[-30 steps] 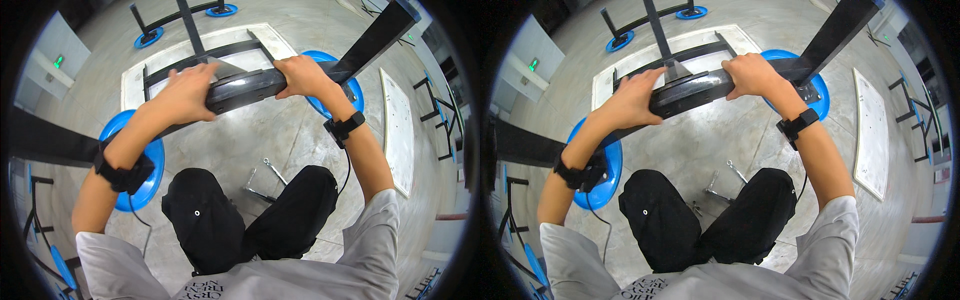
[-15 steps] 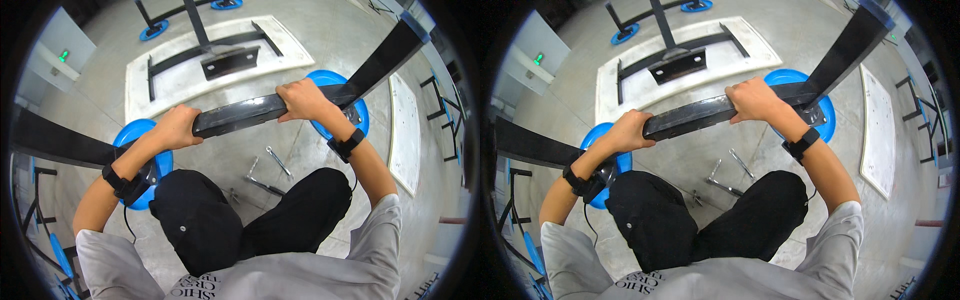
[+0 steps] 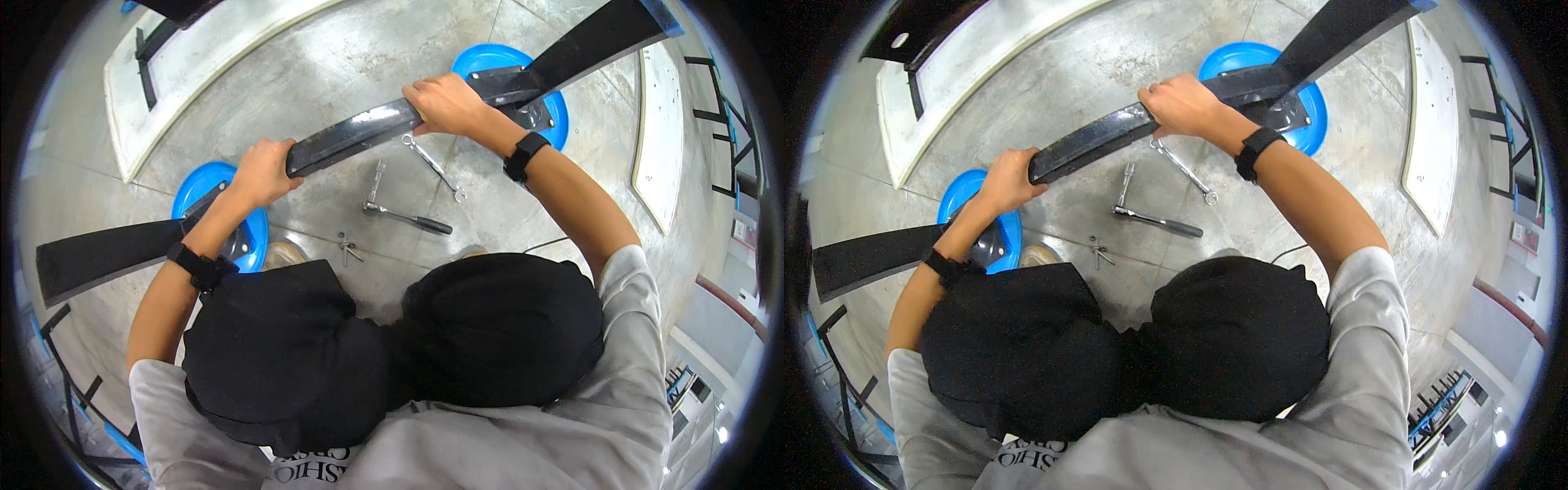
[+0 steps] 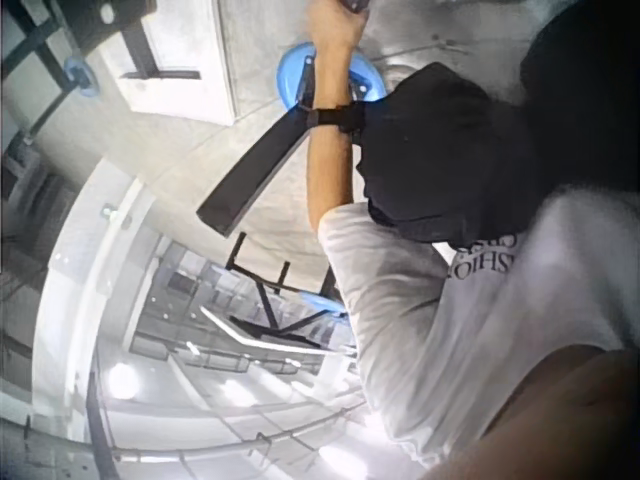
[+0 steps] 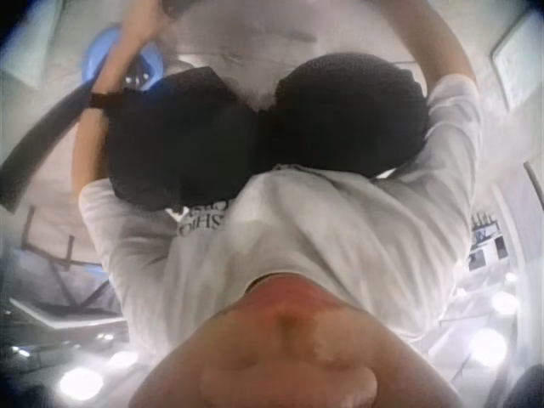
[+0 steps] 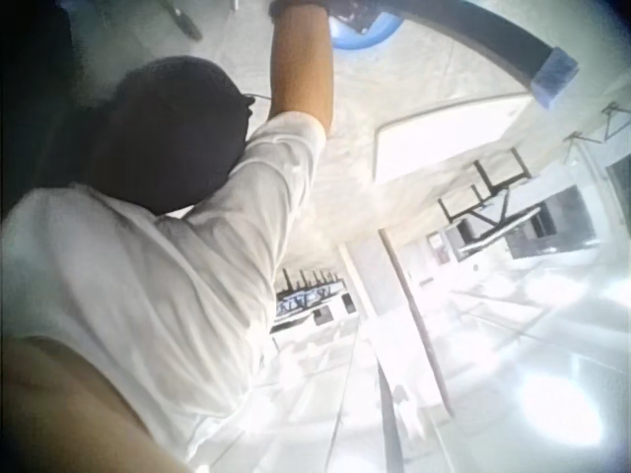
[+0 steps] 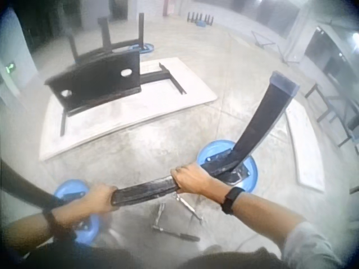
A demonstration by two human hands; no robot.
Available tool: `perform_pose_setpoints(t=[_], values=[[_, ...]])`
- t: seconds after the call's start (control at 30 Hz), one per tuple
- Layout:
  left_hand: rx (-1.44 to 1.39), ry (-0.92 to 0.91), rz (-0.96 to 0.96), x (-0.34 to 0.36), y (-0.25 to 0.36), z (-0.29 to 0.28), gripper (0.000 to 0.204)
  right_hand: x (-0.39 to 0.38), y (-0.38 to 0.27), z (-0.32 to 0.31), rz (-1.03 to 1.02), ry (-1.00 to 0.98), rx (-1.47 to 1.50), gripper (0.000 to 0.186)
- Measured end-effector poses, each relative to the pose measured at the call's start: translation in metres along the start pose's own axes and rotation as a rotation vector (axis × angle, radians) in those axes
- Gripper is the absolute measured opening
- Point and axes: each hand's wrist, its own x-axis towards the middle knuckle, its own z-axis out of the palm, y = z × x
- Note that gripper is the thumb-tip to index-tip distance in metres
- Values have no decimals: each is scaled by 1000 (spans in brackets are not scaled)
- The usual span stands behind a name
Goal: The person uses a socket wrench to tighten bolts on a metal table frame and later uses a screwdriver to adjust another part of the frame.
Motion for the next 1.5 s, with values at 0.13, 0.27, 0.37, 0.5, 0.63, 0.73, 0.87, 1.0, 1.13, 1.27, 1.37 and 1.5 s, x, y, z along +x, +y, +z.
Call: perform_pose_setpoints(t=[0.13, 0.27, 0.37, 0.5, 0.63, 0.73, 0.87, 1.0, 1.13, 1.27, 1.37, 1.5], values=[[15, 86, 22, 0, -3, 18, 35, 6, 2, 26, -12, 71, -34, 45], [95, 136, 4, 3, -5, 25, 37, 2, 3, 29, 0, 105, -25, 42], [112, 156, 0, 13, -6, 33, 38, -4, 3, 41, 58, 201, 31, 42], [114, 132, -33, 17, -5, 41, 38, -33, -7, 27, -2, 459, 144, 34], [126, 241, 29, 3, -17, 26, 26, -68, -20, 48, -180, 341, 71, 19], [177, -172, -25, 8, -3, 20, 31, -94, -30, 105, 175, 59, 199, 20], [307, -410, 65, -36, 19, -22, 19, -100, -76, 158, 333, 176, 413, 53], [270, -499, 128, -53, 44, -65, 22, -88, -88, 159, 429, 175, 430, 52], [243, -708, 193, -51, 67, -70, 19, -81, -74, 168, 452, 128, 516, 38], [296, -722, 253, -46, 96, -76, 14, -84, -86, 165, 514, 120, 462, 33], [336, -751, 256, -43, 145, -101, 26, -101, -99, 134, 372, 216, 349, 39], [332, -525, 463, -46, 167, -96, 17, -117, -136, 135, -34, 166, 389, 44]])
